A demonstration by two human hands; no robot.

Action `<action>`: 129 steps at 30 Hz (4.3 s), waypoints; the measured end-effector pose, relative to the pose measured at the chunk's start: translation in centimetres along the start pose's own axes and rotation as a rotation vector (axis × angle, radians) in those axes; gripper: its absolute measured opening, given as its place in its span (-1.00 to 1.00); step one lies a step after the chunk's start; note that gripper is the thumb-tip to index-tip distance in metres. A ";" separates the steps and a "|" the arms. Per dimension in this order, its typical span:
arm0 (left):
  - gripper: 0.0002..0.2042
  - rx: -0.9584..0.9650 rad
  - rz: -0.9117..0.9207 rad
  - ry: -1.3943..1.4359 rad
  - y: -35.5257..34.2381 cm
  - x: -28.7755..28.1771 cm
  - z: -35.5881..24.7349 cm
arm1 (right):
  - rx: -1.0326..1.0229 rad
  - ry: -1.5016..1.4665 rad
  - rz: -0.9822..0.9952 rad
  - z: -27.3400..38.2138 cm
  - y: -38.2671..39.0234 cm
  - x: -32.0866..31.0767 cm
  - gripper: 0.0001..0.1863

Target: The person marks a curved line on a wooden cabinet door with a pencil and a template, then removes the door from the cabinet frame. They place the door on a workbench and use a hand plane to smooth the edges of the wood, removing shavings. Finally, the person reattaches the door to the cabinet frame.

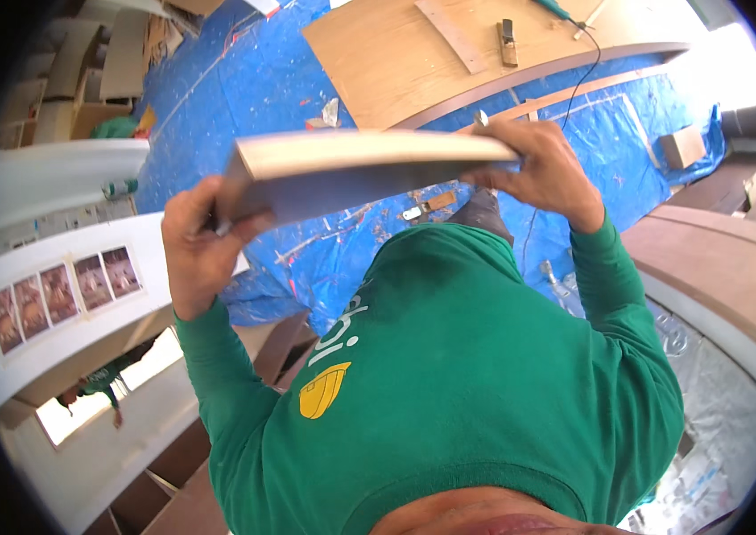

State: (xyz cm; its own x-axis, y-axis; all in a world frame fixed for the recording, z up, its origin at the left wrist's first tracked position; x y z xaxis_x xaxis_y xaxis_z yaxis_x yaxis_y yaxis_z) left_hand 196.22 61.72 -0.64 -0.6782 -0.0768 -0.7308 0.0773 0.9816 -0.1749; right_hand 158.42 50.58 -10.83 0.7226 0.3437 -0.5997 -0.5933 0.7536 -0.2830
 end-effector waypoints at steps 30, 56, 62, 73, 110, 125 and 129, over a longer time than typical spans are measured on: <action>-0.44 0.267 0.130 0.480 8.5 8.1 5.1 | 0.137 0.060 0.359 5.5 7.3 3.2 -0.45; -0.69 -0.283 -0.666 0.248 -9.9 -4.5 8.3 | 0.848 -0.472 -0.196 -21.9 -7.3 15.8 -0.43; -0.74 -0.221 -0.886 0.292 -11.6 -8.1 10.4 | 0.767 -0.517 0.162 -17.6 -15.5 27.7 -0.30; -0.65 -0.128 -1.067 0.382 -10.5 -16.2 15.1 | 1.164 -0.759 0.078 -13.9 -18.7 38.6 -0.02; -0.68 -0.111 0.283 0.255 -29.7 -10.2 16.8 | 0.593 -1.332 -0.144 -9.9 -16.7 38.6 -0.08; -0.47 -0.534 0.824 0.137 -42.9 6.5 27.8 | 1.017 -1.827 -0.516 -17.3 -12.0 34.8 0.05; -0.39 -0.245 0.682 -0.035 -44.4 9.8 27.8 | 1.006 -1.868 -0.594 -17.9 -12.8 35.1 0.07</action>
State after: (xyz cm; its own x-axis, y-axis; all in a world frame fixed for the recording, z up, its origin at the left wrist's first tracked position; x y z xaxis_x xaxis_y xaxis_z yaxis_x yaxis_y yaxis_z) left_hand 206.48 12.50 -18.34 -0.5133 0.5653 -0.6457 0.3063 0.8235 0.4775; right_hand 185.00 42.99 -41.71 0.4798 -0.4441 0.7566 -0.3562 0.6895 0.6306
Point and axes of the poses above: each hand's wrist, its own y-axis away from the middle knuckle, its own x-axis out of the palm, z = x × y, the point moved 2 cm from there along -y, towards the middle knuckle
